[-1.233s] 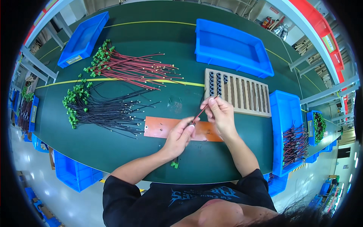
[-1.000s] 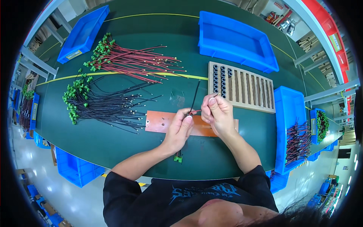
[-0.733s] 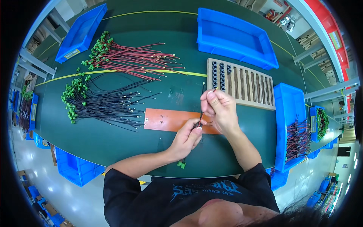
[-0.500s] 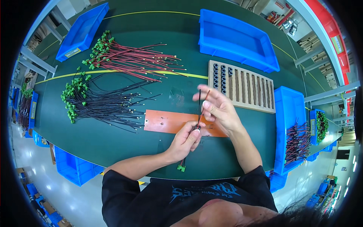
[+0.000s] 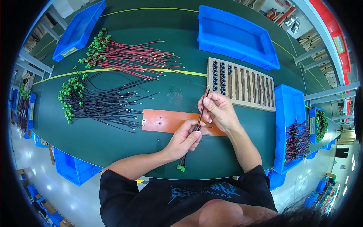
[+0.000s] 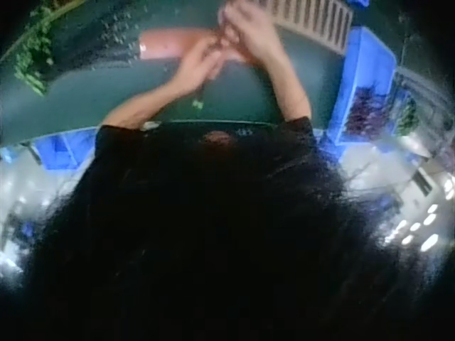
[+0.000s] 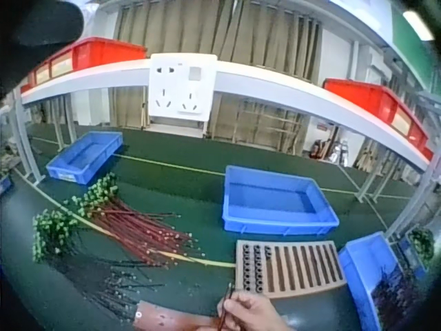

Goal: The person assembles wire harnesses by hand at a green workbench. They pick up red and black wires, insert them into a green connector, and use a crimping tool to secure the connection. The finished harnesses are placed into a blue bin.

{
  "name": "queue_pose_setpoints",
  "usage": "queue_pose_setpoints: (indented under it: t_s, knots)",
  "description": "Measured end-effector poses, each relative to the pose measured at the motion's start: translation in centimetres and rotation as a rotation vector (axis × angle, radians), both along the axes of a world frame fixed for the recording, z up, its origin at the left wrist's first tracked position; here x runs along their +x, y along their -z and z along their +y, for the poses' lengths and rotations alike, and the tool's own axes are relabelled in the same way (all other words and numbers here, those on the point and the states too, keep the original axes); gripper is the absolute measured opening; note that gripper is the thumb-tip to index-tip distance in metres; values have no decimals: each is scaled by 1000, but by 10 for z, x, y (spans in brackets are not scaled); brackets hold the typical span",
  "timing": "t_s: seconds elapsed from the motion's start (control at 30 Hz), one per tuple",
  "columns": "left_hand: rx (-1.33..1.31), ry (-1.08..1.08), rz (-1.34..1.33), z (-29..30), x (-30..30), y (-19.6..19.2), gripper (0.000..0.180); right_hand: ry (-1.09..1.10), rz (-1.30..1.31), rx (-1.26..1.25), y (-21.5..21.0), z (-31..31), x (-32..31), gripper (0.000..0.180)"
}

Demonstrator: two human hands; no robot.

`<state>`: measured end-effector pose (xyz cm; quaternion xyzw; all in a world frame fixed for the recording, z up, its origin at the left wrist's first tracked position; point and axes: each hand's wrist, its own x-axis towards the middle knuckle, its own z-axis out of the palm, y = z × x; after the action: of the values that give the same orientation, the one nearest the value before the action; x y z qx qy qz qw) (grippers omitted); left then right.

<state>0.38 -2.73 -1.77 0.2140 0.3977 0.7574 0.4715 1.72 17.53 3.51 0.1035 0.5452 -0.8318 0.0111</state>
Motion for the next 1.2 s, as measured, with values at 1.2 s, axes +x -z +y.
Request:
queue_pose_setpoints:
  t_s: [1.2]
  knots:
    - [-99, 1, 46, 5, -2, 0, 25, 28, 96, 318, 5, 2, 1, 36]
